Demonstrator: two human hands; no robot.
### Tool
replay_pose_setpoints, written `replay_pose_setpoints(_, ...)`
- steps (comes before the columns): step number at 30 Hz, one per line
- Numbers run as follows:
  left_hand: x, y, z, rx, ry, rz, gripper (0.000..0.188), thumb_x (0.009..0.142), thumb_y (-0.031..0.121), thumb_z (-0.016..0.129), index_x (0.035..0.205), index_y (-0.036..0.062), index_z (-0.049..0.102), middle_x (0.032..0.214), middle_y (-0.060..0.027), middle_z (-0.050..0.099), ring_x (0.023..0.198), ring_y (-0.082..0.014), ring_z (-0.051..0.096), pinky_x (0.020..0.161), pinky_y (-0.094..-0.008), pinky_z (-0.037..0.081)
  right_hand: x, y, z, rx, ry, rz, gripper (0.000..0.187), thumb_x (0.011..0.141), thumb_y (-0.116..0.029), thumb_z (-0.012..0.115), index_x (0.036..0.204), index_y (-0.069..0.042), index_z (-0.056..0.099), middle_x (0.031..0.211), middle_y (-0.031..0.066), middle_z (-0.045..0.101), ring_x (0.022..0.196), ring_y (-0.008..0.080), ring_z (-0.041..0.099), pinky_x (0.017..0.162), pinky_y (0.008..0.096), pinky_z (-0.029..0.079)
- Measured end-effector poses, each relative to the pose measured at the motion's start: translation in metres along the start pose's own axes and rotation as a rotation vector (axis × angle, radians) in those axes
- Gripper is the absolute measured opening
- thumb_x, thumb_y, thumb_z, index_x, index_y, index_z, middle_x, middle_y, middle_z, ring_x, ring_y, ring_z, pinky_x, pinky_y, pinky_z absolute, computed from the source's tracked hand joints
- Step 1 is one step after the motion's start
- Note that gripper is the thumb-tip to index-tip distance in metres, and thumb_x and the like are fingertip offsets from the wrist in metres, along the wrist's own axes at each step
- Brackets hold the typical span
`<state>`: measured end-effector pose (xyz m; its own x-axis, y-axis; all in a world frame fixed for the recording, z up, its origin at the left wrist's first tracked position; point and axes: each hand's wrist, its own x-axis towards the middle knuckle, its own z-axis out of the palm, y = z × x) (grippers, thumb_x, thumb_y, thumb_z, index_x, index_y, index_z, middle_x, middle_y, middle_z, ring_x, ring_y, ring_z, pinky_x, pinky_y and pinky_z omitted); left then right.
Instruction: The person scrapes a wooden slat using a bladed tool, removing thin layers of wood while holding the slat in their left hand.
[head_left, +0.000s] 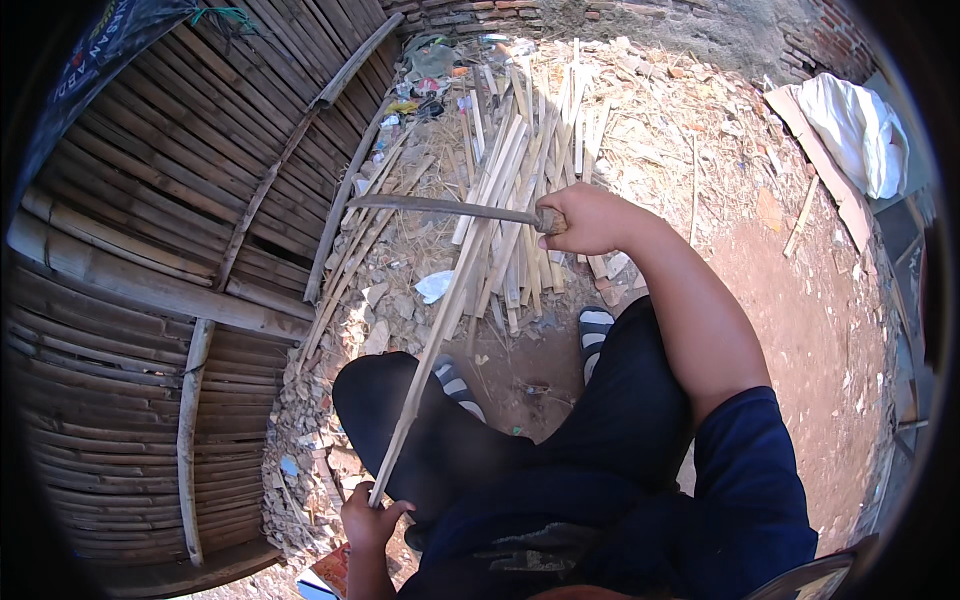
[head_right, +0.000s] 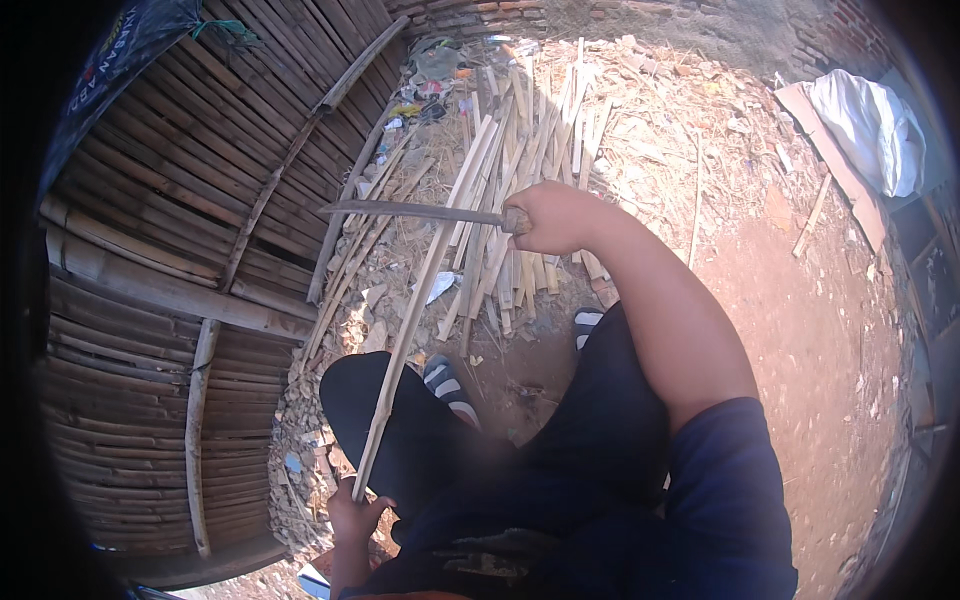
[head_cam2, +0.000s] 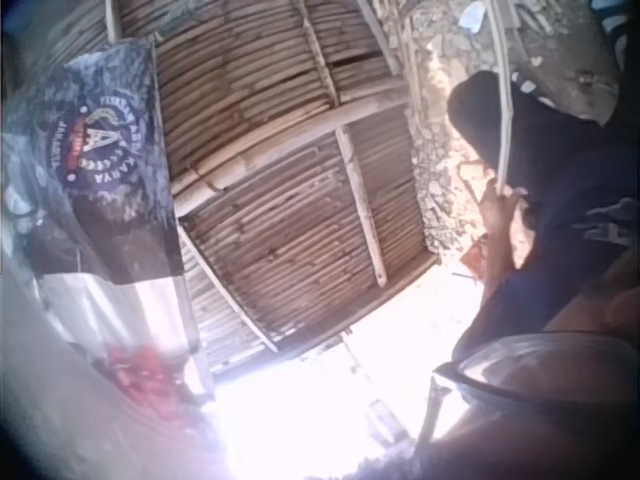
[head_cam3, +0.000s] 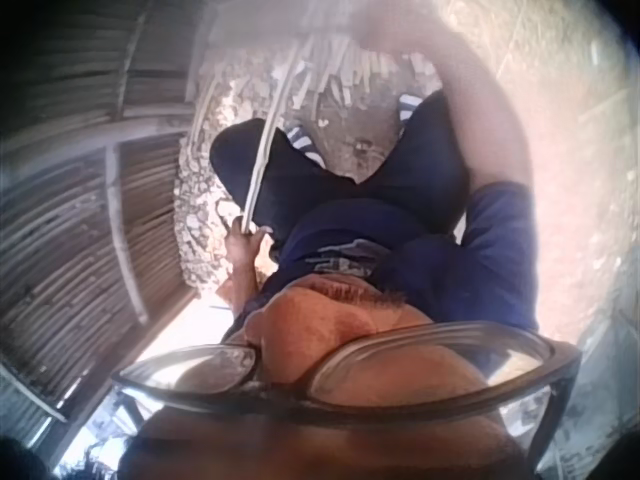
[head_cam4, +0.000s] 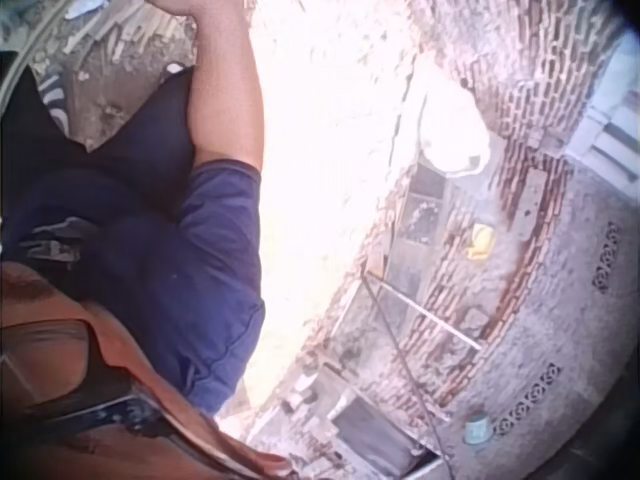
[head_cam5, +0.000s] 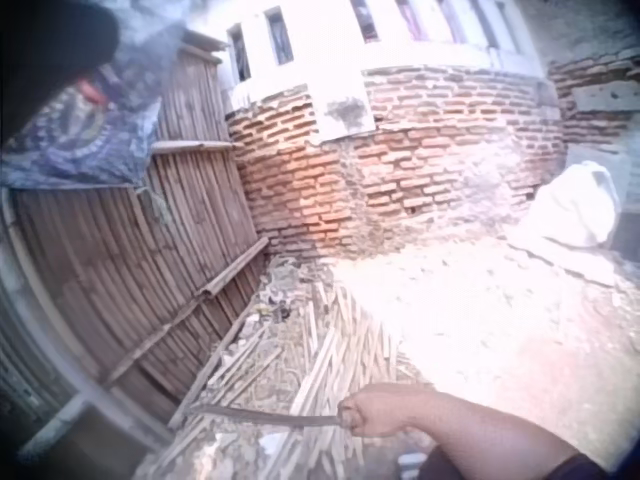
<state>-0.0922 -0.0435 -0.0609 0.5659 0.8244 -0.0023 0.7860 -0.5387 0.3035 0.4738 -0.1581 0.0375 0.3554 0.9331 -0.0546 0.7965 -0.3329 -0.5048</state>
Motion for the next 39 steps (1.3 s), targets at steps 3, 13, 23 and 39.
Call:
replay_pose_setpoints(3, 0.0, 0.003, -0.003, 0.034, -0.011, -0.013, 0.069, 0.048, 0.052, 0.098, 0.084, 0.0038, 0.064, 0.057, -0.0081, 0.058, 0.05, -0.0295, 0.061, 0.051, -0.0393, 0.05, -0.011, -0.042, 0.016, -0.133, -0.173, -0.188, 0.038, 0.079, -0.032, 0.078, 0.106, -0.007, 0.07, 0.09, 0.0197, 0.07, 0.091, 0.04, 0.068, 0.079, 0.0481, 0.053)
replay_pose_setpoints(13, 0.002, 0.008, -0.007, 0.038, 0.005, -0.006, 0.069, 0.048, 0.052, 0.098, 0.083, 0.0033, 0.064, 0.056, -0.0092, 0.059, 0.052, -0.0312, 0.062, 0.052, -0.0402, 0.051, 0.01, 0.035, -0.012, 0.038, 0.207, 0.256, 0.05, 0.082, -0.034, 0.076, 0.121, -0.004, 0.068, 0.1, 0.0239, 0.071, 0.1, 0.0394, 0.069, 0.088, 0.0455, 0.054)
replay_pose_setpoints(23, 0.001, 0.002, -0.002, -0.003, 0.003, 0.005, 0.069, 0.047, 0.052, 0.098, 0.084, 0.003, 0.065, 0.056, -0.009, 0.059, 0.05, -0.0293, 0.062, 0.05, -0.0386, 0.05, -0.014, -0.039, 0.016, -0.174, -0.184, -0.251, 0.037, 0.076, -0.032, 0.081, 0.103, -0.009, 0.07, 0.086, 0.0185, 0.07, 0.087, 0.0393, 0.068, 0.077, 0.0493, 0.052)
replay_pose_setpoints(39, 0.0, 0.001, -0.001, -0.016, 0.009, -0.01, 0.071, 0.047, 0.053, 0.098, 0.084, 0.0028, 0.064, 0.055, -0.007, 0.057, 0.048, -0.0265, 0.06, 0.049, -0.0373, 0.049, -0.012, -0.034, 0.008, -0.14, -0.135, -0.178, 0.031, 0.079, -0.029, 0.078, 0.101, -0.009, 0.072, 0.088, 0.019, 0.071, 0.088, 0.0404, 0.068, 0.077, 0.0481, 0.053)
